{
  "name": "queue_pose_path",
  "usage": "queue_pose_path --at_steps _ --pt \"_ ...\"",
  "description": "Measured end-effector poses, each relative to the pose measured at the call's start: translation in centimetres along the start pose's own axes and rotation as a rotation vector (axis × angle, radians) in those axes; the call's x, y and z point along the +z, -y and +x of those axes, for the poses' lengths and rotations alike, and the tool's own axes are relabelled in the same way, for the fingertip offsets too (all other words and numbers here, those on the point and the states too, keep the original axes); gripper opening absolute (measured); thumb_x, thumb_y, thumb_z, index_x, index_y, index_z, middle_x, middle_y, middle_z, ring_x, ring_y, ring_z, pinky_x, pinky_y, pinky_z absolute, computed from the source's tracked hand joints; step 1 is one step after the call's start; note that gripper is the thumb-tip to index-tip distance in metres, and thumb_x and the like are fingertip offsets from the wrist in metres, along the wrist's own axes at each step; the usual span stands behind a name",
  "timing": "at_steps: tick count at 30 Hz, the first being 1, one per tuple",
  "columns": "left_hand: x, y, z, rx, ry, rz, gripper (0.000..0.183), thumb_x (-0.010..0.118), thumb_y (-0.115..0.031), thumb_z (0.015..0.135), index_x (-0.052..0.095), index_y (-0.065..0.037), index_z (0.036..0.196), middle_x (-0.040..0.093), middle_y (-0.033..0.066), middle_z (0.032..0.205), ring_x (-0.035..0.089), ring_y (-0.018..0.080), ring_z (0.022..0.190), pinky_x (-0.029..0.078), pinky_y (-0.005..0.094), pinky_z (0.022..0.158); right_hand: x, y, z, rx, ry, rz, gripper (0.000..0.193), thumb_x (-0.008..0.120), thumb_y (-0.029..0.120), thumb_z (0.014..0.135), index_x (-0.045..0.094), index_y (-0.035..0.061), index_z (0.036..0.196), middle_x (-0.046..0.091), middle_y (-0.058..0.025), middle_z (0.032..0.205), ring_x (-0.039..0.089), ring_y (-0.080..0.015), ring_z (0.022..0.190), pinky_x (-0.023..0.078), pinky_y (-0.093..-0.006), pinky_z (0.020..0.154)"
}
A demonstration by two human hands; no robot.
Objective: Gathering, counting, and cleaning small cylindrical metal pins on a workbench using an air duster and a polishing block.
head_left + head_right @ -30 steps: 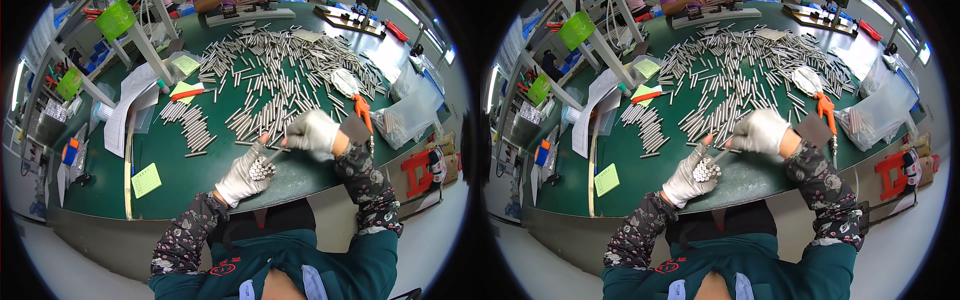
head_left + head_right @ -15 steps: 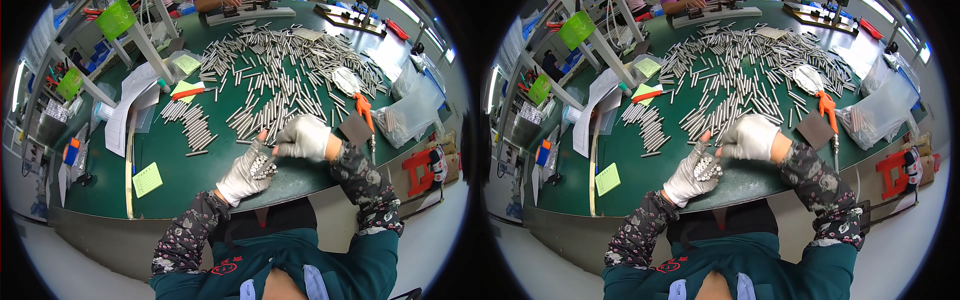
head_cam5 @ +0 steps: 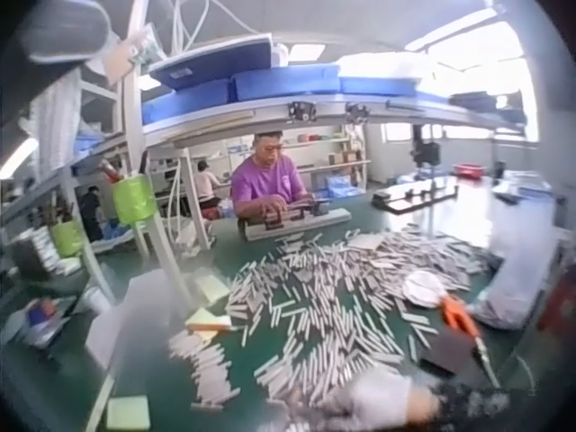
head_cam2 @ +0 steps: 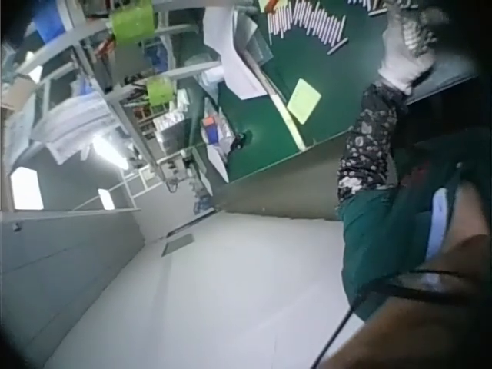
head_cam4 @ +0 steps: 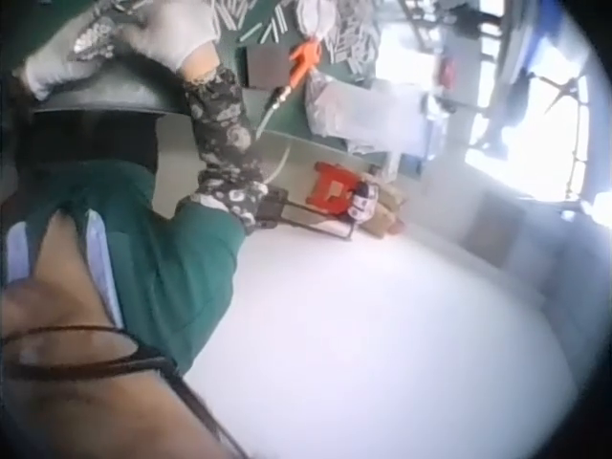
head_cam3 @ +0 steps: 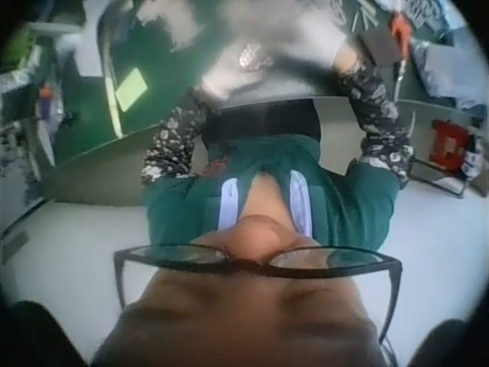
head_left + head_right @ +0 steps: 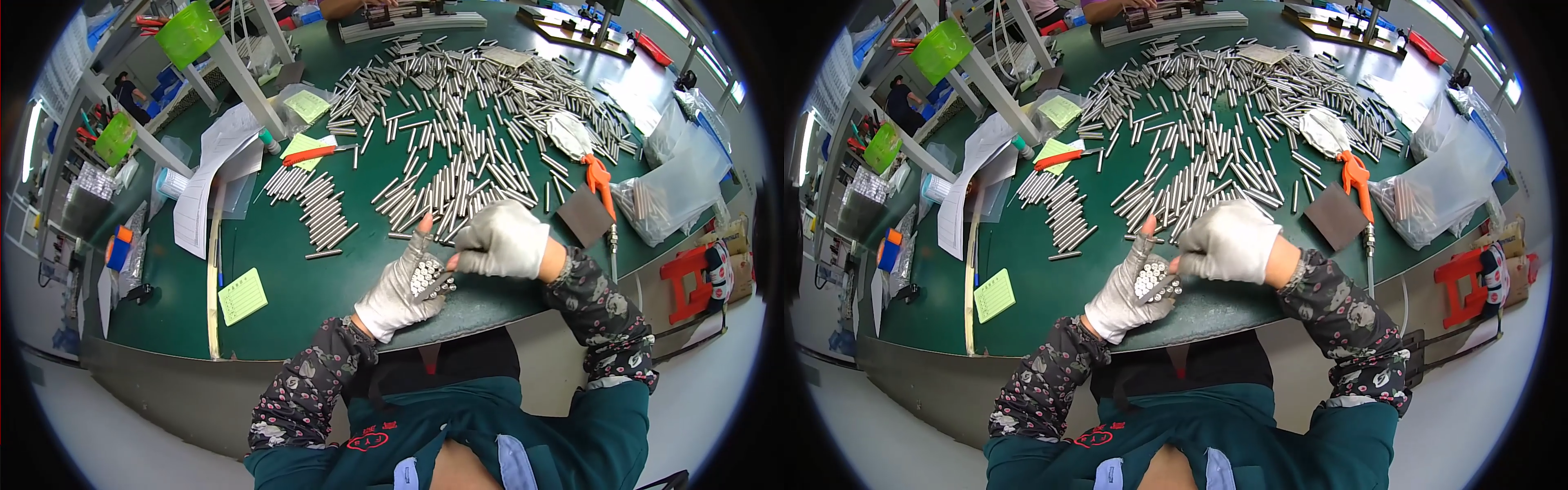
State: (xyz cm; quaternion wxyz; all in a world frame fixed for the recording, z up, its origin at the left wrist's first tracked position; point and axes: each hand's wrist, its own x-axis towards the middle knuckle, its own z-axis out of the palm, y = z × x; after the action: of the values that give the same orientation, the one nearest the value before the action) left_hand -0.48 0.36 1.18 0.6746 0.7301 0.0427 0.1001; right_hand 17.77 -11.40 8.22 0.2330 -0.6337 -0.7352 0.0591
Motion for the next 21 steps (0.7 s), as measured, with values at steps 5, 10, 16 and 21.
queue_pose_path --at_steps 5,10,16,21 --pt "0.2 0.9 0.5 0.095 0.044 -0.014 0.107 0.066 0.004 0.07 -0.001 -0.027 0.147 0.044 0.0125 0.134 0.053 0.0071 0.081 0.044 0.0208 0.075 -1.1 -2.2 0.0 0.19 -0.082 -0.145 0.03 0.067 0.038 0.076 0.067 0.0097 0.067 0.057 -0.0099 0.055 0.056 -0.0299 0.052 0.043 -0.0387 0.047" --pt "0.4 0.3 0.3 0.087 0.018 -0.035 0.107 0.067 0.002 0.07 -0.002 -0.027 0.147 0.057 0.0055 0.104 0.053 0.0074 0.077 0.045 0.0218 0.076 -0.7 -2.1 -0.4 0.175 -0.013 0.039 0.026 0.069 0.035 0.075 0.068 0.0095 0.07 0.058 -0.0108 0.057 0.057 -0.0293 0.053 0.044 -0.0375 0.049" --pt "0.4 -0.1 -0.1 0.033 0.001 0.065 0.108 0.068 0.001 0.07 -0.001 -0.027 0.147 0.058 0.0019 0.091 0.055 0.0069 0.079 0.045 0.0231 0.076 -0.2 -0.5 0.2 0.129 0.025 0.047 0.024 0.069 0.036 0.075 0.07 0.0116 0.075 0.061 -0.0099 0.059 0.059 -0.0271 0.053 0.046 -0.0354 0.051" --pt "0.3 0.3 0.3 0.118 0.016 0.025 0.108 0.068 0.001 0.069 -0.001 -0.027 0.147 0.058 0.0037 0.096 0.055 0.0081 0.079 0.045 0.0231 0.077 -0.9 -2.6 0.3 0.303 -0.068 -0.031 0.027 0.069 0.038 0.075 0.069 0.0114 0.072 0.059 -0.009 0.057 0.059 -0.0271 0.053 0.046 -0.0354 0.05"
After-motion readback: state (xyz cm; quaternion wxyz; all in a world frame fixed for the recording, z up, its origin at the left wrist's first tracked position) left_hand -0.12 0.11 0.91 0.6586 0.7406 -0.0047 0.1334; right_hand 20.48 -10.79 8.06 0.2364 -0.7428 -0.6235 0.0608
